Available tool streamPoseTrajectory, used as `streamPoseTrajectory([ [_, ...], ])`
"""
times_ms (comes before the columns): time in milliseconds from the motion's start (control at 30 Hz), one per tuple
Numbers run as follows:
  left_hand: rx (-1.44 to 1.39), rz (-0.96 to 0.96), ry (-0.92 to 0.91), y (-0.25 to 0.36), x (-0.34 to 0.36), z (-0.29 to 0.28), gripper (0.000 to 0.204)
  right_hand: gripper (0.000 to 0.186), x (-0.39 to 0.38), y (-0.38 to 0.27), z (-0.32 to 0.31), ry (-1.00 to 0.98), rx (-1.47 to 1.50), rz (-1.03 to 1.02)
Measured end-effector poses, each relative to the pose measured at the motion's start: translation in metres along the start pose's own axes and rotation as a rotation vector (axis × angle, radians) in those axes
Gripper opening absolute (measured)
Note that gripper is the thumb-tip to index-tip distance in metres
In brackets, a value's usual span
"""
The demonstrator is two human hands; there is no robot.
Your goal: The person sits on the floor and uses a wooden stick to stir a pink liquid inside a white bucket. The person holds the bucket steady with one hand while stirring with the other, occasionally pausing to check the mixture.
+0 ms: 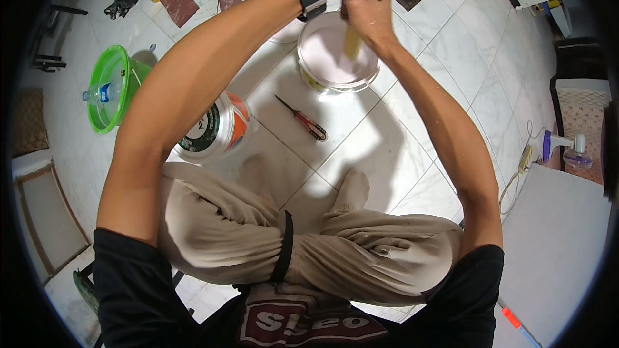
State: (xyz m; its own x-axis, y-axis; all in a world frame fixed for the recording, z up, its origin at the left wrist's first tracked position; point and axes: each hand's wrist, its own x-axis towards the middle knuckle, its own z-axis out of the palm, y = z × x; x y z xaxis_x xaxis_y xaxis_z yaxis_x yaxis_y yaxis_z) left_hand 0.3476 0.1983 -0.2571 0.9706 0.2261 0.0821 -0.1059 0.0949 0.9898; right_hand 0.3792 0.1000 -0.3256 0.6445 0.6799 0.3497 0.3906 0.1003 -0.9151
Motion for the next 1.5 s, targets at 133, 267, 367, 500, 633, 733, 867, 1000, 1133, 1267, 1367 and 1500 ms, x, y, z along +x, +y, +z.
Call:
streamPoseTrajectory([
  [133,0.282,0.235,0.128,0.02,-0.01,0.025,0.022,0.015,0.001,0.016,0.013,0.091,0.126,-0.041],
  [267,0.312,0.618,0.492,0.002,-0.011,0.063,0.023,0.008,0.008,0.031,-0.018,0.179,-0.255,-0.583],
  [367,0.063,0.176,0.078,0.001,-0.014,0.022,0.024,0.008,0.004,0.021,-0.015,0.014,-0.144,-0.131],
  [500,0.168,-0.067,0.059,0.012,-0.003,0.017,0.021,0.009,-0.001,0.027,-0.002,0.004,0.188,0.082],
  [633,0.408,0.546,0.106,0.007,-0.015,0.029,0.022,0.009,0.002,0.016,0.007,0.225,-0.01,-0.349],
  [733,0.266,0.339,0.151,0.01,-0.027,0.03,0.022,0.01,0.007,0.017,-0.014,0.069,-0.284,-0.415],
  [867,-0.135,0.013,0.033,-0.005,-0.006,-0.01,0.024,0.012,0.01,0.012,0.009,-0.032,-0.029,0.011],
  [1000,0.253,0.074,0.214,0.02,-0.008,0.008,0.026,0.005,0.016,0.028,0.014,-0.044,0.182,0.063],
  [1133,0.378,0.623,0.183,0.006,-0.017,0.02,0.027,0.008,0.015,0.024,0.006,0.175,-0.038,-0.455],
  [1267,0.182,0.26,0.063,0.001,-0.024,0.028,0.024,0.009,-0.003,0.02,-0.014,0.036,0.008,-0.14],
  [1367,0.029,0.016,0.011,0.006,-0.007,-0.001,0.025,0.015,0.0,0.004,0.002,-0.035,0.046,0.15],
  [1500,0.223,0.053,0.132,0.022,-0.013,0.016,0.025,0.017,0.008,0.016,0.017,-0.017,0.443,0.103],
])
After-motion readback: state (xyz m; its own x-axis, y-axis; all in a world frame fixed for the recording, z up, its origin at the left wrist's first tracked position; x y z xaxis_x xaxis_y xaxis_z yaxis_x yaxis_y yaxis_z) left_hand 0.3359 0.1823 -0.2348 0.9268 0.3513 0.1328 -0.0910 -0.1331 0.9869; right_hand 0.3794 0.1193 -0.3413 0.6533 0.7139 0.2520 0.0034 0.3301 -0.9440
